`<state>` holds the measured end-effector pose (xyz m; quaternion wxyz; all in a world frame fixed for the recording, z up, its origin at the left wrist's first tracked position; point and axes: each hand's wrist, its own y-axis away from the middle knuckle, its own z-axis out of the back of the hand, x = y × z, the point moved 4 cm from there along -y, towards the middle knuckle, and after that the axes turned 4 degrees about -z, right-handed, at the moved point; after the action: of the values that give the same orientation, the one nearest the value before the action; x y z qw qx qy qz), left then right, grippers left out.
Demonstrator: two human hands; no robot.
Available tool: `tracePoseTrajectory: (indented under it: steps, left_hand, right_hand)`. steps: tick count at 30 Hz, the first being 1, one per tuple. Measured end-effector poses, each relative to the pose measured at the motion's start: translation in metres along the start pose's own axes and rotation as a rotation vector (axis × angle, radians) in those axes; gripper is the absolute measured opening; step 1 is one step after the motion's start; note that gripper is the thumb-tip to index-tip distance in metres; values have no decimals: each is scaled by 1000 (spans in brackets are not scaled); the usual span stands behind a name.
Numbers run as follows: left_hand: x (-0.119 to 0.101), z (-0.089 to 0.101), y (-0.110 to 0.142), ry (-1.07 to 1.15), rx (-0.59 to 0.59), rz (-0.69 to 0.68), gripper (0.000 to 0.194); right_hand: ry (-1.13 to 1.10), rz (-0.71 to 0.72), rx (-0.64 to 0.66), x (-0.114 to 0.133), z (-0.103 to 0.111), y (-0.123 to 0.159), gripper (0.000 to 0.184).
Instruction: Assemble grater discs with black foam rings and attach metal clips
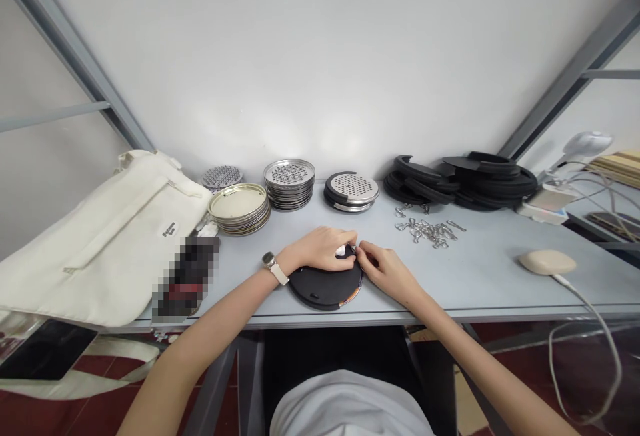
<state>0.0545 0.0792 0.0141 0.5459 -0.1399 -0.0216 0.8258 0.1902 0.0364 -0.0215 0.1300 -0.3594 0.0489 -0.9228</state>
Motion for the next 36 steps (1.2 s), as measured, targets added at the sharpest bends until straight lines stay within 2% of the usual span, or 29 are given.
tracePoseTrajectory:
  steps: [36]
  left_hand:
    - [2,1,0,136,-36,30,12]
  right_hand:
    - [4,-15,-11,-2,-1,0,28]
